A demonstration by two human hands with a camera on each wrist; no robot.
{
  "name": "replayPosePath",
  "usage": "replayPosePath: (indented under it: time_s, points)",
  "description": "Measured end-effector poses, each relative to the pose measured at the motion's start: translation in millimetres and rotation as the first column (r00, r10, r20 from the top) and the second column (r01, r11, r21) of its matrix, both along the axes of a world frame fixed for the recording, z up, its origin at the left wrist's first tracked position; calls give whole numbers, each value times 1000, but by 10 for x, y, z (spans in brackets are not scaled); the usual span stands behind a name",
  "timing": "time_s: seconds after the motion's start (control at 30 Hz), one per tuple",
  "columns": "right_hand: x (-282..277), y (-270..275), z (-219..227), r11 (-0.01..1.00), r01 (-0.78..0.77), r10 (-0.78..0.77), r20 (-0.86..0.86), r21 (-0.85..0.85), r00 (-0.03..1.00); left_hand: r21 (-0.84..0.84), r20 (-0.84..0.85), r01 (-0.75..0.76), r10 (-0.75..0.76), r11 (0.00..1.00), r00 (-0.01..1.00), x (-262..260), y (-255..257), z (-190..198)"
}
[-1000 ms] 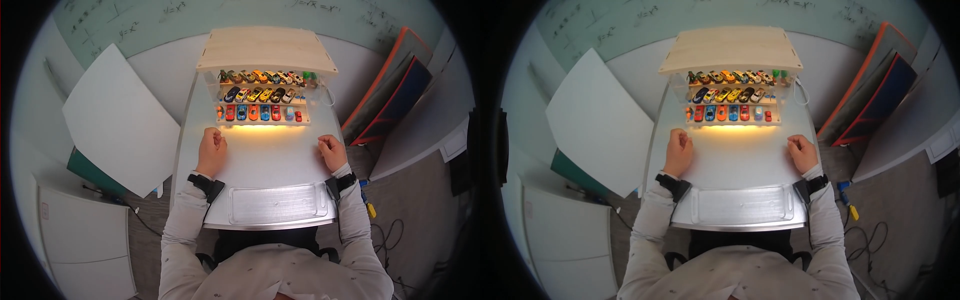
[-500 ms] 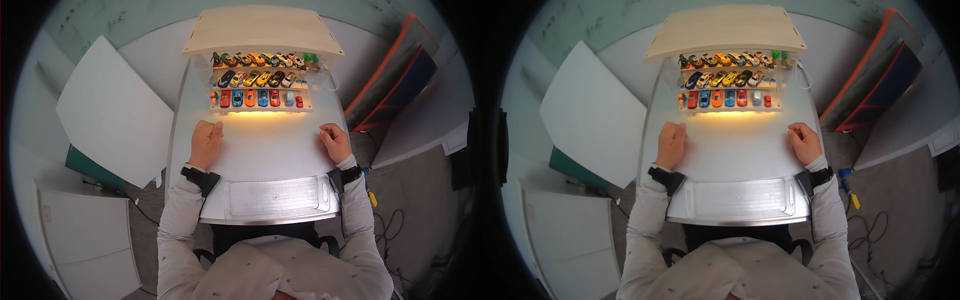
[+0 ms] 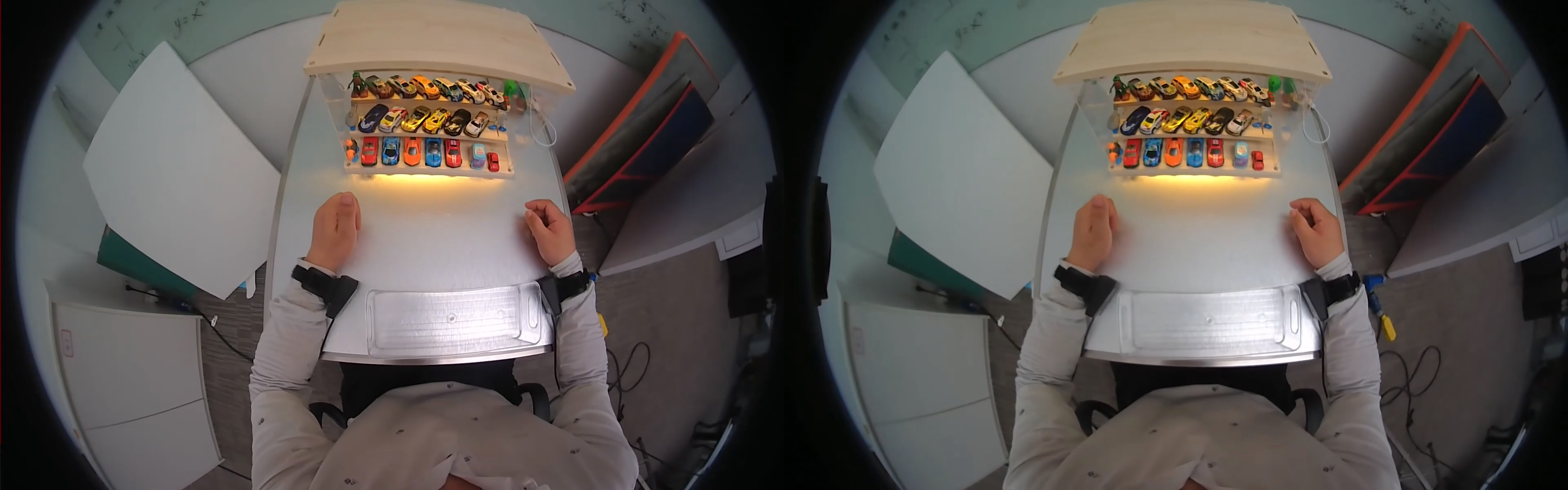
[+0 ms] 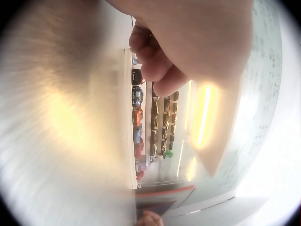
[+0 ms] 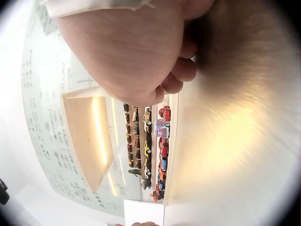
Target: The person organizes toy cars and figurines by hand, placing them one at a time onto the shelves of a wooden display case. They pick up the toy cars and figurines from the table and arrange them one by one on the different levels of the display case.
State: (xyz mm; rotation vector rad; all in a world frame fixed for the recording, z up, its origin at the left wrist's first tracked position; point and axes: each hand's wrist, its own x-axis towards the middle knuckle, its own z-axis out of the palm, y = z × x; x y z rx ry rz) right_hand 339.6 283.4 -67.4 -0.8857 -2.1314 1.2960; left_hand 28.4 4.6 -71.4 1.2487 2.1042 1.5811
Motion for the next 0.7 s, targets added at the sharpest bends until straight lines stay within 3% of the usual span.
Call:
replayPosePath:
  time_s: [0.17,0.3,0.4,0.5,0.6,0.7]
  points:
    - [4,32,-38,998,7,-8,15,68,1000,-16,-12,-12,12,1000,1000,33,26,26]
    - [7,28,-61,1000,0,0,-1,16,1000,8,-64,-56,57,998,996,12,63,-17]
    - [-5,20,-30,1000,-5,5,1,0,1000,117,-178,-106,126,987,976,34,136,1]
    - [-10,0,-38,1000,2,-2,9,1,1000,24,-40,-135,136,991,990,67,112,43]
    - [-21,19,-49,999,-2,1,24,44,1000,17,-105,-120,121,993,987,44,103,41]
    - [-29,18,-61,998,-6,5,28,68,1000,131,-266,-78,111,988,958,-24,122,-45]
